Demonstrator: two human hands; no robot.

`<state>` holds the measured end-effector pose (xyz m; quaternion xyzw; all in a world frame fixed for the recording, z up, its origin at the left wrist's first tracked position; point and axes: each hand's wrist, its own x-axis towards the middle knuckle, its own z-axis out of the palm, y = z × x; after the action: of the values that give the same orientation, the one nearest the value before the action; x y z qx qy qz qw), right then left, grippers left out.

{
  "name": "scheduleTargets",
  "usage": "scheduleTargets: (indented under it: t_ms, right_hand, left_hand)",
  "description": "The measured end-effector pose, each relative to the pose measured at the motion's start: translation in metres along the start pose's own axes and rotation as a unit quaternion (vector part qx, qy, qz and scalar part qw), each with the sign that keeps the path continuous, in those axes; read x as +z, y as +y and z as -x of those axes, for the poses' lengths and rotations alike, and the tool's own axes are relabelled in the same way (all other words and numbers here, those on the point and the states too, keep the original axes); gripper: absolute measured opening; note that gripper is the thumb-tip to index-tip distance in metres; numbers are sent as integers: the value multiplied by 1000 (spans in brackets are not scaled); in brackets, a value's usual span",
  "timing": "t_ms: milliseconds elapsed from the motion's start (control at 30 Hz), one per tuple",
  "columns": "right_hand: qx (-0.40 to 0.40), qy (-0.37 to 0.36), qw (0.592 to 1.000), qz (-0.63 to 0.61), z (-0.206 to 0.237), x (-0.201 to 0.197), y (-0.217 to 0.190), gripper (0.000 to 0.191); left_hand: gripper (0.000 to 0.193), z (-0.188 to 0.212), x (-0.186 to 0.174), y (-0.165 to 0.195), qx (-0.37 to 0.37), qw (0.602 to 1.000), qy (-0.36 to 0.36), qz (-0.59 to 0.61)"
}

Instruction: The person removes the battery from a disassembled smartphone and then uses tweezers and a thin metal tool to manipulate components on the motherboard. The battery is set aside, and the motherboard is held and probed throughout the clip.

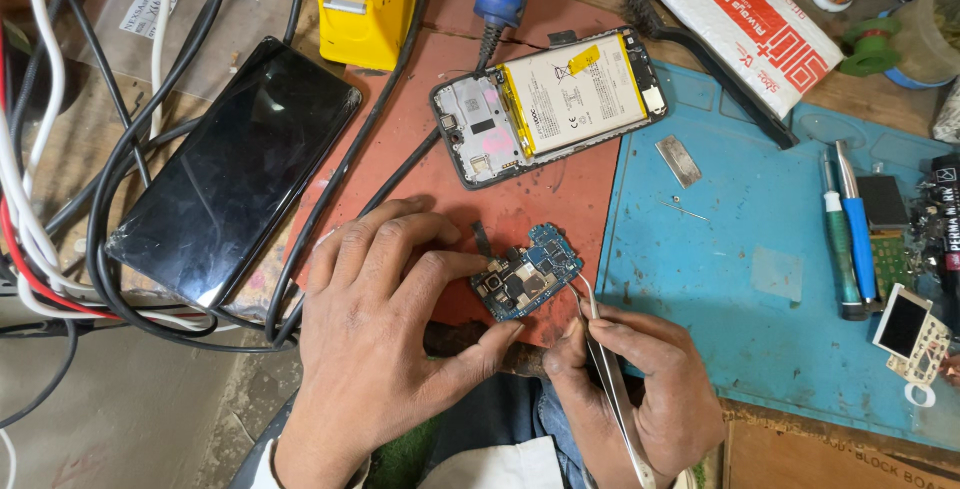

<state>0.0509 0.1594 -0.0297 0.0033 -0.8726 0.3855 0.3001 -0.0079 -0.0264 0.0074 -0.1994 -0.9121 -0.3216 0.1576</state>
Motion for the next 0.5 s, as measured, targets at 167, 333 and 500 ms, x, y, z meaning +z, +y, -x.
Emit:
scheduleTargets:
  t_ms: [167, 333, 500]
  right_hand:
    - [-12, 1, 1000, 17, 0, -2, 1, 31]
    - [-14, -11, 1000, 4, -2, -3, 2, 32]
    - [-20, 18, 999, 37, -2, 0, -2, 30]
  left_hand:
    - [46, 0, 0, 0, 0, 1000, 2, -1]
    - [45, 0, 1, 1, -3, 1000, 5, -2]
    - [46, 1, 1, 0, 3, 1000, 1, -1]
